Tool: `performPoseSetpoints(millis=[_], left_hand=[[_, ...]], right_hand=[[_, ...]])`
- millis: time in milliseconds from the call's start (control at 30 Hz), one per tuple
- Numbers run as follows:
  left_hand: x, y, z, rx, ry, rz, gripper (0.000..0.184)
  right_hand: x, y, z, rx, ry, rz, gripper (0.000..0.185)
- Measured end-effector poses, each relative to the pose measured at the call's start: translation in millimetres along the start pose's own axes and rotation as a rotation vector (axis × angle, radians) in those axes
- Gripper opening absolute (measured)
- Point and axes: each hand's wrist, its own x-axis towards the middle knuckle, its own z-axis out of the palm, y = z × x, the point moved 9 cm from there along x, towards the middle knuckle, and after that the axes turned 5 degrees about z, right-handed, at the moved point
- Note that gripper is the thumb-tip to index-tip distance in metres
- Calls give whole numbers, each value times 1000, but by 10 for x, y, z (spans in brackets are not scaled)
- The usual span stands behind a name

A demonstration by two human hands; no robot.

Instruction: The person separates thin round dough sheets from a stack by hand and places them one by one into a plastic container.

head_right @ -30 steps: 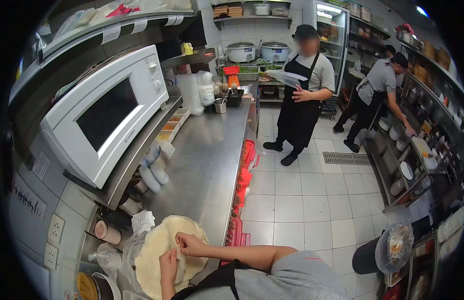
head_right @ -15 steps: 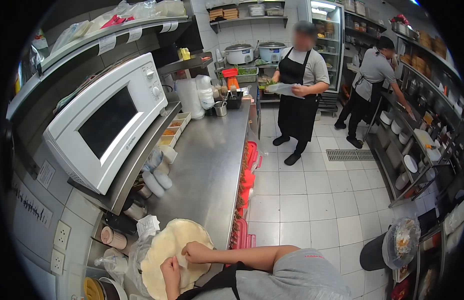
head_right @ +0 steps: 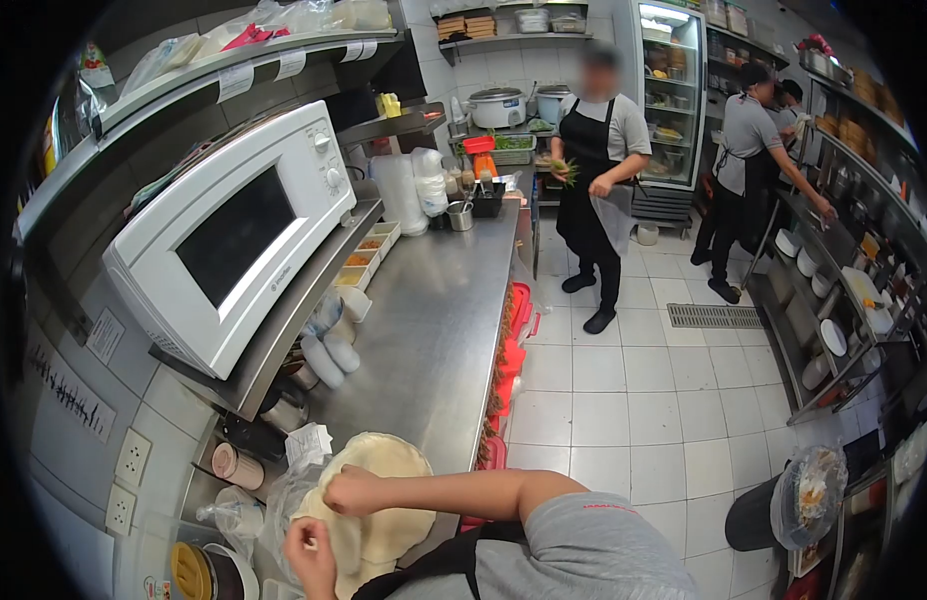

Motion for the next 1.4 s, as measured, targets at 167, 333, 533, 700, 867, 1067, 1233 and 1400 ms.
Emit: performPoseSetpoints(millis=[167,333,533,700,867,1067,1233,1400], left_hand=[[-42,520,-497,-194,343,393,11],[320,303,69,12,164,262,4],[12,-873,1086,-252,-140,-158,21],[-106,-958,1285,-369,-158,-398,34],[43,-802,1162,-145,-110,-226,38],[89,-755,950,-262,28,-195,19],[74,-765,935,-258,47,-188,17],[92,-754,916,-224,31,-201,18]], right_hand=[[136,181,-823,854,519,140,8],[-306,767,-573,1311,403,560,23],[-1152,1236,480,966,91,900,16],[-1049,1190,519,972,184,752,17],[-832,818,158,472,284,373,16],[-718,580,-156,345,226,395,20],[-615,559,-302,182,270,394,20],[-554,562,-312,75,248,305,16]])
